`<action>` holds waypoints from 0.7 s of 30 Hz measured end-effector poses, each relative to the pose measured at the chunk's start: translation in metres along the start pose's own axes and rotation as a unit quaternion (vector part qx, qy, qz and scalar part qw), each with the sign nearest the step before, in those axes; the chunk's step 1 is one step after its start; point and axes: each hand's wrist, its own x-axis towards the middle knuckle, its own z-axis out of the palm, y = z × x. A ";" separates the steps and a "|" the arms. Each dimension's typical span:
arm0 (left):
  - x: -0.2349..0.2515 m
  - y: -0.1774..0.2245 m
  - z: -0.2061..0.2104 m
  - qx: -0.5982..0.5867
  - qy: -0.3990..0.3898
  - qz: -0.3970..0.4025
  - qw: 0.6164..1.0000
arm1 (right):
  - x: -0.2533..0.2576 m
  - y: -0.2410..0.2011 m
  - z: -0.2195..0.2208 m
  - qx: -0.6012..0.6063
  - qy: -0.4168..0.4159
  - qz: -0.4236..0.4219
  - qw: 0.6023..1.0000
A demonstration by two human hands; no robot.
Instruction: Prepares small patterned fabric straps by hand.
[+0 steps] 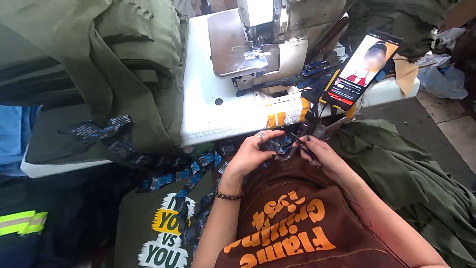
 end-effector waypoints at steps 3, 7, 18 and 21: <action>0.002 -0.004 0.001 -0.029 0.007 -0.018 0.999 | -0.008 0.007 0.007 -0.003 -0.036 0.015 0.999; 0.003 -0.009 0.003 -0.022 -0.008 -0.027 0.999 | -0.008 0.007 0.015 0.026 -0.043 0.017 0.999; 0.004 -0.012 0.004 0.010 -0.045 -0.016 0.999 | 0.000 -0.001 0.018 0.044 -0.018 0.003 0.999; 0.004 -0.011 0.005 0.015 -0.042 -0.014 0.999 | 0.000 0.000 0.019 0.048 -0.012 0.004 0.999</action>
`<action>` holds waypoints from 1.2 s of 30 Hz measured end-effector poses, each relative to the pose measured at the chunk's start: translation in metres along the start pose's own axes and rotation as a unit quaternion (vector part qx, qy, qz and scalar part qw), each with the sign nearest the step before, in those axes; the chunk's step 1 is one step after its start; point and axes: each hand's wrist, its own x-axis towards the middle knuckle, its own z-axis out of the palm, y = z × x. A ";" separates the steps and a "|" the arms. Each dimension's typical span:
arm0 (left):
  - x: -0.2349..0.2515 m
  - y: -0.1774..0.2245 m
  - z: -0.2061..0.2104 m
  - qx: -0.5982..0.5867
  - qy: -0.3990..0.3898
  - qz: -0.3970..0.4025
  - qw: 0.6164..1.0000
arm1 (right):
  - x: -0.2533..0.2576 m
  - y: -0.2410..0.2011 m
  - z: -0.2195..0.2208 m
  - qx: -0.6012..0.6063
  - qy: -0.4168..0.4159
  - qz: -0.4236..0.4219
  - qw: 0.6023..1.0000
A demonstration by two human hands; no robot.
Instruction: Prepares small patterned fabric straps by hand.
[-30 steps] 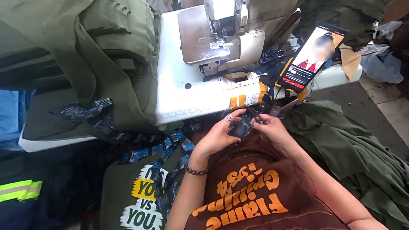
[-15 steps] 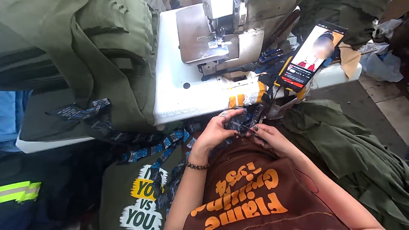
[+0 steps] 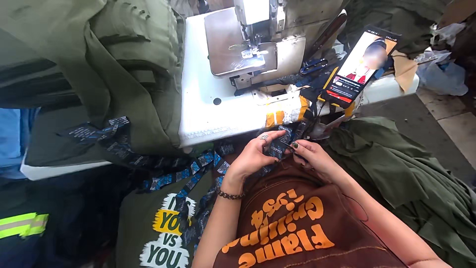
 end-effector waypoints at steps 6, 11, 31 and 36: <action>-0.001 -0.002 -0.001 0.005 -0.005 0.013 1.000 | 0.001 0.001 0.002 -0.010 0.005 -0.014 1.000; -0.003 0.000 -0.001 -0.008 -0.013 0.008 1.000 | 0.002 0.006 0.002 -0.015 0.009 -0.042 0.999; -0.007 0.004 -0.001 -0.019 -0.025 0.019 0.999 | 0.001 -0.010 0.006 0.011 -0.023 -0.008 1.000; -0.006 0.005 0.003 -0.021 -0.033 0.015 0.999 | 0.002 -0.010 0.010 0.021 -0.007 -0.013 1.000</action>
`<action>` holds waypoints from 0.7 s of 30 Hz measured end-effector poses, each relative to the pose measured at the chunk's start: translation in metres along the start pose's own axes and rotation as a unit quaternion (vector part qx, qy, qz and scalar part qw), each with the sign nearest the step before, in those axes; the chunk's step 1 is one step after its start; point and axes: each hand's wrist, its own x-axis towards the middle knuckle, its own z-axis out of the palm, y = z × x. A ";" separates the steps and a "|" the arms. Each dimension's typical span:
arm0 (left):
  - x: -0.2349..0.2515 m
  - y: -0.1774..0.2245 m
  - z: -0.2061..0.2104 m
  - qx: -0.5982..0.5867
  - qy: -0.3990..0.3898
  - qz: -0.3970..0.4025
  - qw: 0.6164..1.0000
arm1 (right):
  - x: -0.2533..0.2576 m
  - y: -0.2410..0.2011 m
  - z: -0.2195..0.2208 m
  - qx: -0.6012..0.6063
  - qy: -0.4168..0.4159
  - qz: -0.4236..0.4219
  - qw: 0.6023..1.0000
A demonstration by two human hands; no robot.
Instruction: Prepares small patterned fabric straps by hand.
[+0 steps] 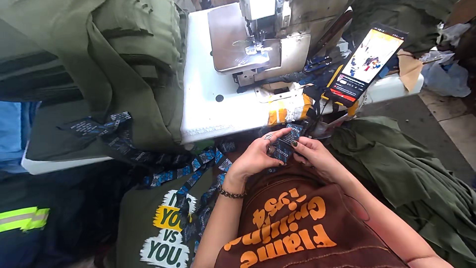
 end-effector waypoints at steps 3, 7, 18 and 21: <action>0.000 0.000 0.000 -0.003 0.002 -0.010 1.000 | 0.000 0.004 0.001 -0.003 0.012 -0.019 1.000; 0.001 -0.002 -0.002 -0.012 0.010 -0.019 1.000 | 0.000 0.006 -0.002 -0.007 -0.004 0.007 1.000; -0.010 0.009 -0.007 0.072 0.009 -0.025 0.997 | 0.006 0.000 -0.015 -0.020 0.131 -0.005 0.991; -0.007 0.008 -0.007 0.051 0.043 -0.003 0.998 | 0.001 0.004 -0.025 -0.033 0.051 -0.007 0.998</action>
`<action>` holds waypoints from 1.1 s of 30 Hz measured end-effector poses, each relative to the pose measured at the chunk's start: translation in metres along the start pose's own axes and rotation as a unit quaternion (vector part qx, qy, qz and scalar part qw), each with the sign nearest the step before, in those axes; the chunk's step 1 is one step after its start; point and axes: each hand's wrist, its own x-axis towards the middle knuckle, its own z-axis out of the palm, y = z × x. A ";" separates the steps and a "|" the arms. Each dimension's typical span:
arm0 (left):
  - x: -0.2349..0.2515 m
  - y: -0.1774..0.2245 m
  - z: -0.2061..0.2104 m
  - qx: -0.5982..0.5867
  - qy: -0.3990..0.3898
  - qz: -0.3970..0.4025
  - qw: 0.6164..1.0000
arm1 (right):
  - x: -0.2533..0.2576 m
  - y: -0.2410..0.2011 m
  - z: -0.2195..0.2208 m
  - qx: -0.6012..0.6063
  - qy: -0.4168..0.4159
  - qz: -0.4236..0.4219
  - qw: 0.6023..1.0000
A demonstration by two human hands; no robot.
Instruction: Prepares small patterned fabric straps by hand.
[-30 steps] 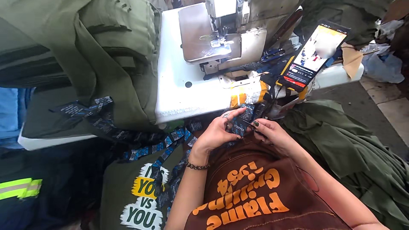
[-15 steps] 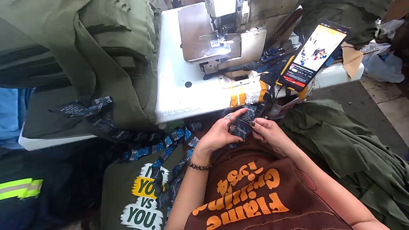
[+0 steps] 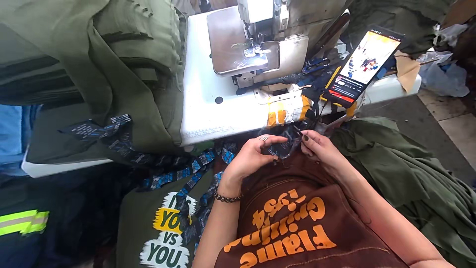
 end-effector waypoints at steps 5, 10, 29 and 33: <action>0.007 -0.004 0.002 -0.046 0.047 0.030 0.997 | -0.013 0.008 0.003 -0.012 -0.066 0.024 0.997; 0.009 -0.009 0.007 -0.045 0.040 0.023 0.998 | -0.013 0.006 0.012 0.009 -0.078 0.019 0.997; 0.010 -0.010 0.012 -0.048 0.035 0.004 0.998 | -0.006 0.006 0.022 0.029 -0.039 0.009 0.999; 0.011 -0.010 0.016 -0.027 0.031 -0.001 0.999 | -0.004 0.002 0.025 0.017 -0.038 0.016 0.999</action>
